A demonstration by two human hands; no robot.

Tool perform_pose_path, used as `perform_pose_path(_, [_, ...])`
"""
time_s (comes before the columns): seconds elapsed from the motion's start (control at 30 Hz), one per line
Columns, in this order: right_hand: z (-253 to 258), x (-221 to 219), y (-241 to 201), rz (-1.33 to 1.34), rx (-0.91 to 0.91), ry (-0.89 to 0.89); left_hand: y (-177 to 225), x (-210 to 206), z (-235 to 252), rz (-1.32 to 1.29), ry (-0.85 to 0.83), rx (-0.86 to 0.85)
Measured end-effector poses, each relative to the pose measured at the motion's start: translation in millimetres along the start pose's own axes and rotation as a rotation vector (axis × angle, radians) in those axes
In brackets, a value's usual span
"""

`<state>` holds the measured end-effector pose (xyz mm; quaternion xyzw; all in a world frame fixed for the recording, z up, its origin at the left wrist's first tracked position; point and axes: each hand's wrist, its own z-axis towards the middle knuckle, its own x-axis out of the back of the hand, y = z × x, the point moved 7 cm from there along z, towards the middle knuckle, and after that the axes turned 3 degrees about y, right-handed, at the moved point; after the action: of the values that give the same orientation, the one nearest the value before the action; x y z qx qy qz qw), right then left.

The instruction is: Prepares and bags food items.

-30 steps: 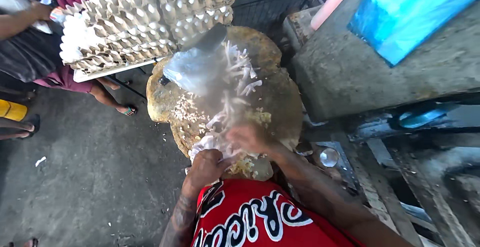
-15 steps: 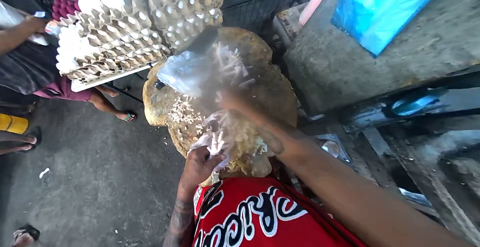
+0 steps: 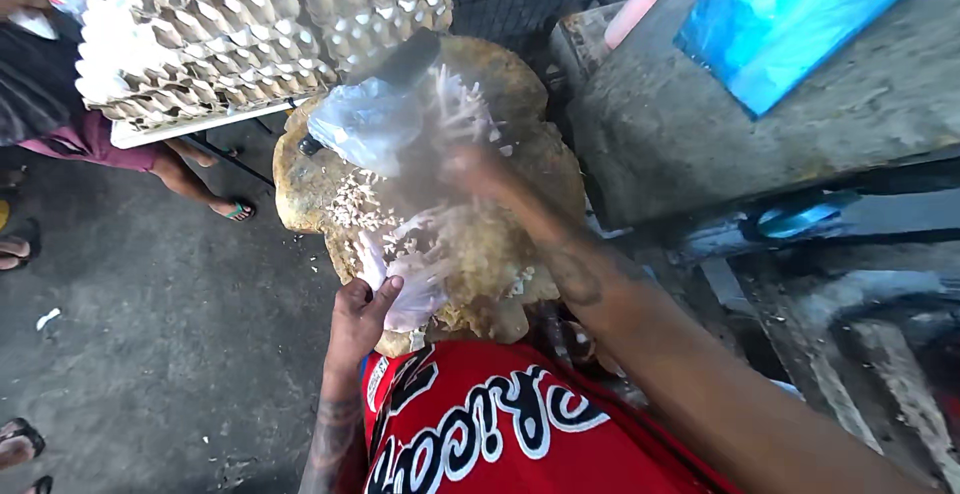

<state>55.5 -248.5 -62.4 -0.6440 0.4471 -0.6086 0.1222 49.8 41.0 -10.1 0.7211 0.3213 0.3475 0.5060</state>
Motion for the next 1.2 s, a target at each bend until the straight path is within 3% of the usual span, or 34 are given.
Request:
perform_pose_path(0.1, [-7.3,-45.3,-43.6,-0.178,0.265,-0.153,-0.2,-4.2,3.8,0.066,-0.07,-0.022])
perform_pose_path(0.2, [-17.3,-98.2,-59.7,-0.418,0.241,-0.399,1.7,-6.9,7.2,0.11,-0.093,-0.018])
perform_pose_path(0.3, [-9.1,-109.0,-59.4,-0.494,0.208,-0.488,0.1,-1.4,6.5,0.113,-0.07,-0.001])
perform_pose_path(0.37, [0.3,-93.7,-47.1,-0.336,0.152,-0.422,-4.0,3.0,3.9,0.104,-0.051,0.013])
perform_pose_path(0.43, [4.6,-53.7,-36.2,-0.109,0.058,-0.227,-5.8,5.3,3.1,0.085,-0.025,0.029])
perform_pose_path(0.53, [-18.0,-2.8,-28.4,0.414,-0.079,0.019,-6.5,1.0,5.8,0.086,-0.008,0.062])
perform_pose_path(0.6, [-34.8,2.7,-25.1,0.664,-0.063,0.104,-5.8,-6.1,11.6,0.118,-0.021,0.063])
perform_pose_path(0.67, [-46.5,-4.6,-21.9,0.743,-0.053,0.144,-7.2,-15.9,19.6,0.195,-0.069,0.077])
perform_pose_path(0.8, [-37.6,-20.2,-13.7,0.234,-0.135,0.063,-9.9,-27.2,22.0,0.271,-0.142,0.094])
perform_pose_path(0.97, [-39.1,-47.4,-45.9,-0.347,0.043,-0.343,-7.4,-5.2,-2.5,0.037,-0.085,-0.007])
perform_pose_path(1.07, [-44.1,-75.1,-53.0,-0.385,0.22,-0.516,-11.4,5.3,-9.1,-0.051,-0.056,-0.018])
perform_pose_path(1.2, [-67.3,-95.5,-59.8,-0.54,0.166,-0.783,-17.4,2.6,-11.5,-0.033,-0.075,0.007])
